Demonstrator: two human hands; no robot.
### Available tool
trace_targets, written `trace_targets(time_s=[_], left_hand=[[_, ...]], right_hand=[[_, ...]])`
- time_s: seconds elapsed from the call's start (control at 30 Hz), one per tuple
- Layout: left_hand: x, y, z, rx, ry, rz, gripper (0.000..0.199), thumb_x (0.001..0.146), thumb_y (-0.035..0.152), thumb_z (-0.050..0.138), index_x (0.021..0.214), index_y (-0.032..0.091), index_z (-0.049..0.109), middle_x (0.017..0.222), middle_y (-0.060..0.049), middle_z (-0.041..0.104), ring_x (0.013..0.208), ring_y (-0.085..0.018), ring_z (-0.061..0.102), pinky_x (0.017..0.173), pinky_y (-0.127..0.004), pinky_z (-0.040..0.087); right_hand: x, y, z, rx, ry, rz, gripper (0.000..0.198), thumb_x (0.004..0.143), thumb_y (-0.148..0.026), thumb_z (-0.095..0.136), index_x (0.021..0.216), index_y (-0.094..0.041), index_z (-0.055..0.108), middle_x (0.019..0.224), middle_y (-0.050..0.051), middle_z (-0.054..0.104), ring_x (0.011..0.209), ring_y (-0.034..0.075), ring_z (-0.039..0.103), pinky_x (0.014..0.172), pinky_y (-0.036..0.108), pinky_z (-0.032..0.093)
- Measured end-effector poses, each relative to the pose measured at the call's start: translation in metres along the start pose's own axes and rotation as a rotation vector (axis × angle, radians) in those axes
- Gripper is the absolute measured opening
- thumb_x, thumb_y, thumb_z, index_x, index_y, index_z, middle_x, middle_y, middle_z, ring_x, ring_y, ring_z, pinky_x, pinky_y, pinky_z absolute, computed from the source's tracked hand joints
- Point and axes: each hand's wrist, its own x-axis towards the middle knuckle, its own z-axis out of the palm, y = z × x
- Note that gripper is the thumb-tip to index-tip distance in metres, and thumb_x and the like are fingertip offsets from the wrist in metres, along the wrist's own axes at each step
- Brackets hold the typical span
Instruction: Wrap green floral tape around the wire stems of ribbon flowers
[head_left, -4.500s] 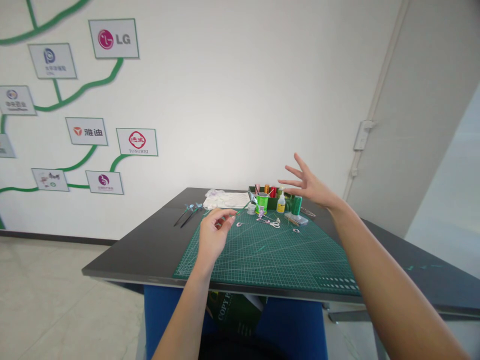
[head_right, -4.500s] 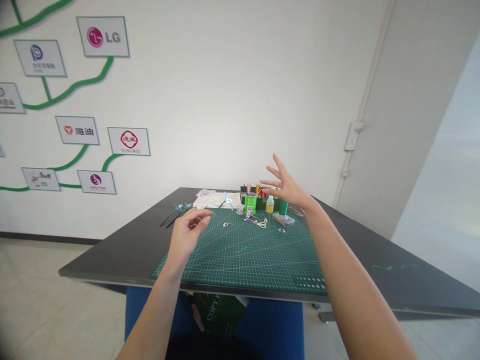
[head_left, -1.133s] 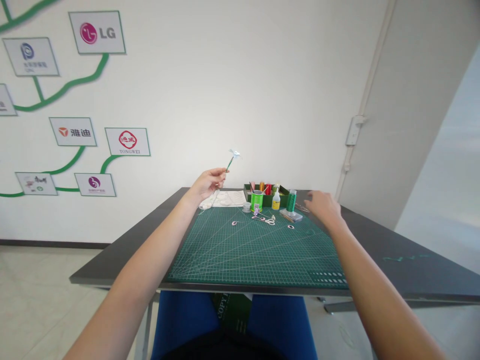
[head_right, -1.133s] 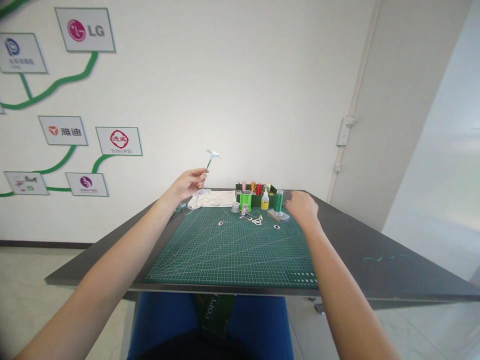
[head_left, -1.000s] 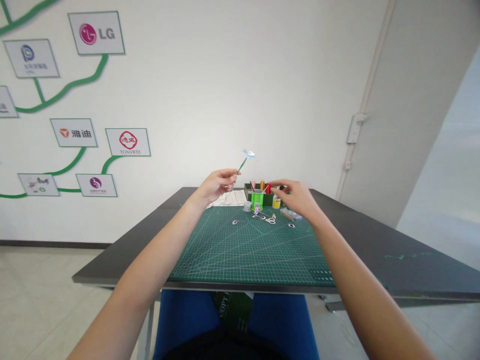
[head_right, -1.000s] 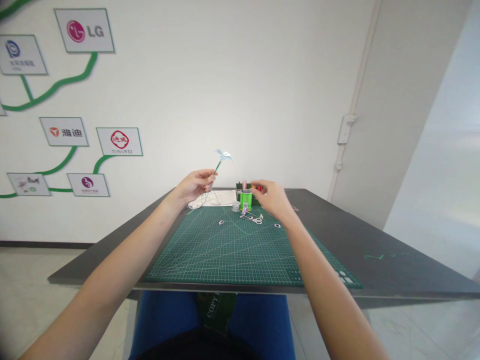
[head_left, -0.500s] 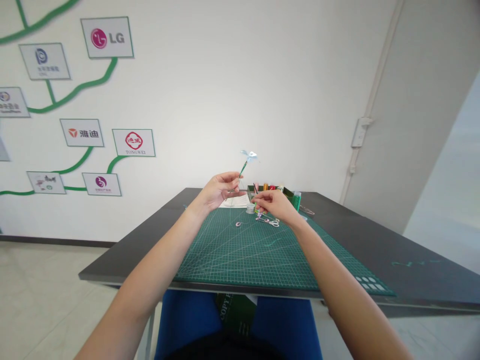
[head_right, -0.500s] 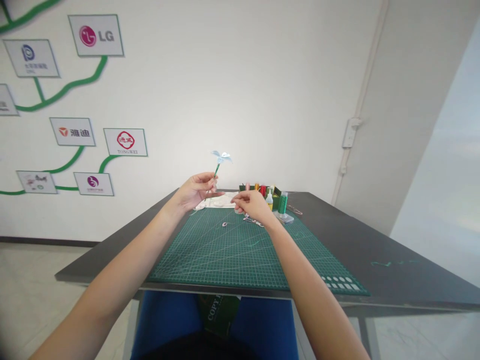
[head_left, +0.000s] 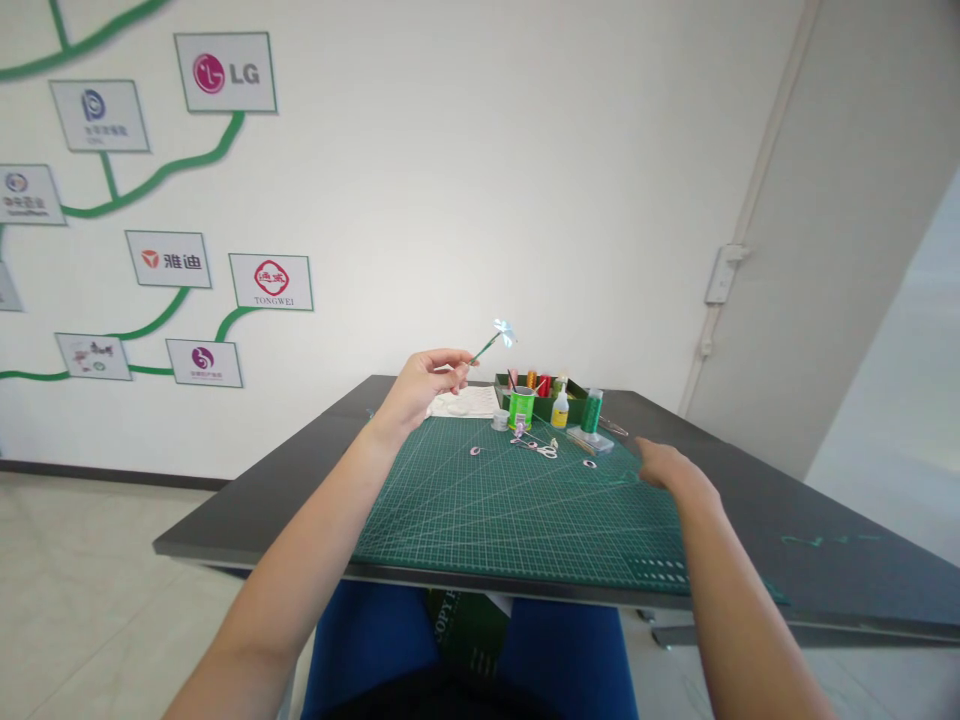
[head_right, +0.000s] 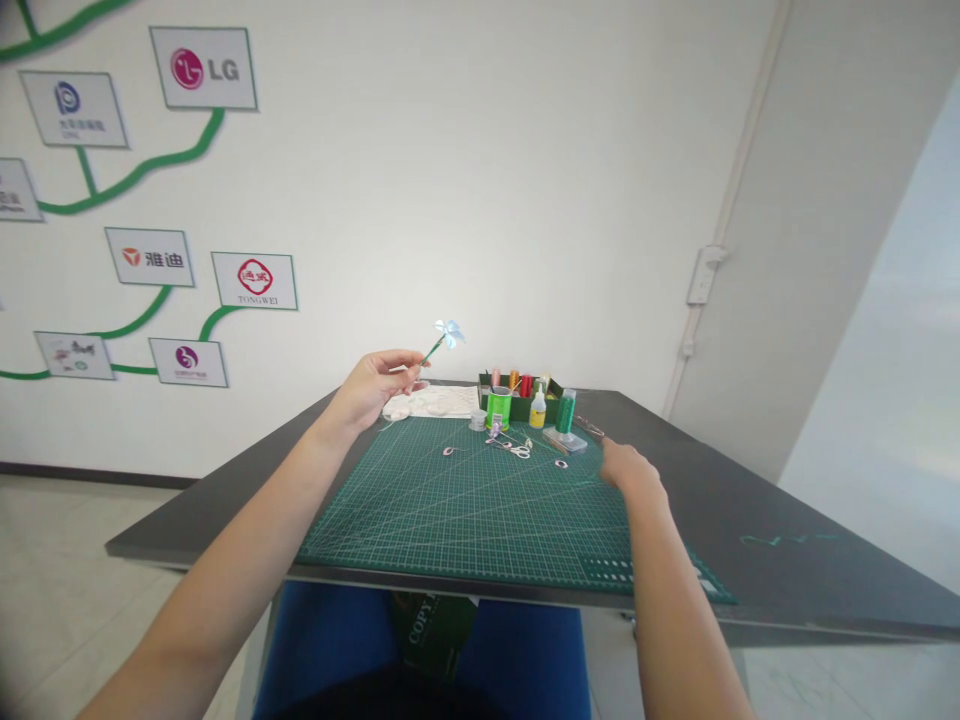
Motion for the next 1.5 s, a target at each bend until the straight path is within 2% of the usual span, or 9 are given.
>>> trace_targets(time_s=[0.13,0.2,0.3,0.37,0.43,0.6,0.77,1.2,1.5], left_hand=[[-0.02,0.003,0.02,0.128,-0.007,0.056,0.016,0.08,0.007,0.081,0.084,0.021,0.087,0.075,-0.002,0.068,0.059,-0.012,0.05,0.057,-0.028,0.043],[-0.033,0.007,0.031,0.181,-0.013,0.075,0.014,0.081,0.01,0.081,0.083,0.022,0.087,0.076,-0.002,0.067,0.059,-0.012,0.049,0.054,-0.028,0.039],[-0.057,0.013,0.042,0.383,-0.011,0.184,0.014,0.085,0.014,0.077,0.085,0.024,0.087,0.08,-0.003,0.068,0.058,-0.012,0.048,0.055,-0.028,0.039],[-0.074,0.012,0.047,0.463,-0.005,0.233,0.015,0.087,0.017,0.074,0.089,0.025,0.087,0.081,-0.003,0.068,0.059,-0.012,0.049,0.056,-0.028,0.04],[-0.09,0.007,0.05,0.483,0.033,0.265,0.016,0.087,0.017,0.072,0.089,0.025,0.087,0.081,-0.003,0.067,0.061,-0.014,0.052,0.057,-0.028,0.041],[-0.118,-0.011,0.051,0.485,0.116,0.254,0.02,0.09,0.018,0.07,0.095,0.027,0.087,0.083,-0.003,0.069,0.064,-0.015,0.057,0.06,-0.029,0.045],[-0.129,-0.021,0.051,0.472,0.124,0.214,0.017,0.092,0.021,0.071,0.097,0.026,0.087,0.08,-0.002,0.066,0.063,-0.015,0.057,0.059,-0.028,0.046],[-0.139,-0.017,0.054,0.502,0.143,0.279,0.016,0.095,0.022,0.069,0.091,0.025,0.084,0.084,-0.005,0.071,0.072,-0.019,0.064,0.06,-0.029,0.045],[-0.139,-0.017,0.053,0.887,0.049,0.347,0.022,0.1,0.016,0.063,0.089,0.025,0.079,0.084,-0.004,0.075,0.075,-0.021,0.069,0.07,-0.032,0.05]], right_hand=[[-0.038,-0.024,-0.015,-0.009,0.154,-0.115,0.043,0.097,-0.012,0.069,0.14,-0.013,0.068,0.139,0.024,0.07,0.128,0.041,0.066,0.104,0.057,0.056],[-0.065,-0.042,-0.02,0.039,0.235,-0.216,0.042,0.099,-0.017,0.064,0.141,-0.016,0.07,0.141,0.022,0.07,0.13,0.042,0.064,0.104,0.054,0.055],[-0.11,-0.071,-0.016,0.192,0.289,-0.365,0.039,0.104,-0.033,0.059,0.138,-0.022,0.074,0.125,0.014,0.079,0.098,0.029,0.075,0.09,0.042,0.06],[-0.138,-0.09,-0.006,0.634,0.17,-0.493,0.046,0.103,-0.047,0.061,0.136,-0.018,0.075,0.094,0.012,0.081,0.066,0.023,0.07,0.062,0.035,0.057],[-0.159,-0.106,0.007,0.977,-0.066,-0.556,0.058,0.099,-0.054,0.065,0.144,-0.018,0.069,0.095,0.011,0.08,0.053,0.016,0.06,0.046,0.029,0.049],[-0.177,-0.126,0.028,1.302,-0.254,-0.548,0.053,0.09,-0.052,0.075,0.129,-0.016,0.074,0.066,-0.002,0.064,0.049,0.012,0.052,0.044,0.023,0.041],[-0.179,-0.122,0.029,1.24,-0.144,-0.497,0.042,0.092,-0.051,0.072,0.11,-0.015,0.081,0.05,-0.008,0.041,0.044,0.01,0.032,0.042,0.023,0.025],[-0.194,-0.11,0.012,1.077,-0.15,-0.588,0.038,0.097,-0.047,0.066,0.107,-0.014,0.084,0.052,-0.006,0.037,0.046,0.01,0.026,0.043,0.025,0.019],[-0.204,-0.084,-0.006,0.75,-0.253,-0.757,0.035,0.103,-0.038,0.059,0.105,-0.02,0.089,0.053,-0.004,0.044,0.049,0.011,0.026,0.045,0.026,0.017]])
